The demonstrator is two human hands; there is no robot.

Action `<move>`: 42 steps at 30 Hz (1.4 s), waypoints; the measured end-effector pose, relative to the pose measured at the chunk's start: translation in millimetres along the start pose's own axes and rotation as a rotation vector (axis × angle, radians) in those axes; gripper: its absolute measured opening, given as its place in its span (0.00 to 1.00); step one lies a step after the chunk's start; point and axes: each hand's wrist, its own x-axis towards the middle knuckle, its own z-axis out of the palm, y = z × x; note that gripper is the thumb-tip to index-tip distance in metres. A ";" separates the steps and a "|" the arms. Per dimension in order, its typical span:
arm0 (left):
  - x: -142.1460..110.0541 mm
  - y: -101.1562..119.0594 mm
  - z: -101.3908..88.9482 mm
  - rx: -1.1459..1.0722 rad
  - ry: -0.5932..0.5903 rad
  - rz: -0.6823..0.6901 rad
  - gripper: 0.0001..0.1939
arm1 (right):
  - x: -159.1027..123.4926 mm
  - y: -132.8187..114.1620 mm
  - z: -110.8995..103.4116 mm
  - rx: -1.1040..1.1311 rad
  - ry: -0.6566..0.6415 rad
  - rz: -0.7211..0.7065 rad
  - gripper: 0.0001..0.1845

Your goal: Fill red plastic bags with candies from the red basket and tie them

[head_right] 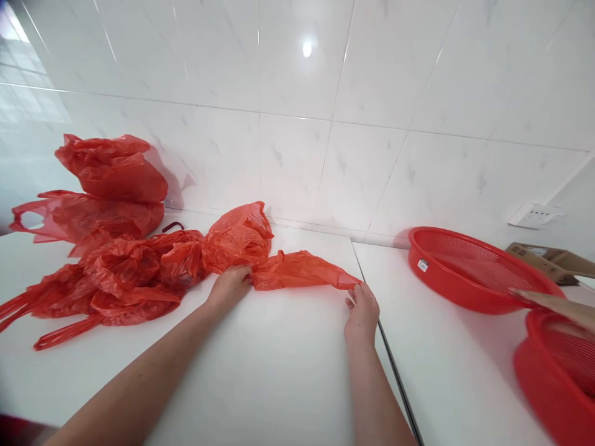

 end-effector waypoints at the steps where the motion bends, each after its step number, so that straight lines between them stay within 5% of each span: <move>1: -0.1 -0.2 0.2 0.001 0.006 -0.010 0.08 | -0.6 -0.7 -0.5 -0.024 -0.002 -0.013 0.24; 6: -0.9 7.1 0.0 -0.056 0.142 0.124 0.19 | -15.5 -10.6 3.9 -0.424 0.089 -0.207 0.34; 9: -4.5 21.0 0.1 -0.086 0.213 0.288 0.25 | -33.9 -17.7 12.1 -0.578 0.086 -0.447 0.30; 14: -11.4 38.5 11.2 -0.085 0.006 0.277 0.36 | -60.3 -8.2 29.4 -0.614 -0.353 -0.701 0.18; 18: -14.8 38.5 16.9 -0.202 -0.159 0.114 0.42 | -61.7 6.8 34.2 -0.612 -0.617 -0.599 0.19; 21: -17.3 41.3 15.5 -0.336 -0.131 0.103 0.32 | -56.8 11.4 32.4 -0.673 -0.636 -0.472 0.16; 24: -19.4 47.5 17.1 -0.382 -0.101 0.060 0.13 | -52.7 14.0 30.9 -0.807 -0.577 -0.500 0.13; 29: -16.8 47.0 21.2 -0.425 0.058 0.099 0.13 | -41.8 18.4 24.7 -0.963 -0.363 -0.631 0.18; 32: -11.5 39.1 19.5 -0.456 0.200 0.128 0.09 | -31.3 13.8 15.9 -0.969 -0.246 -0.539 0.21; 35: -6.9 30.8 19.5 -0.458 0.264 0.096 0.04 | -23.6 4.4 7.8 -0.869 -0.216 -0.387 0.07; 42: -3.8 15.4 22.4 -0.447 0.135 0.046 0.09 | -16.3 -3.6 4.6 -0.529 -0.189 -0.177 0.07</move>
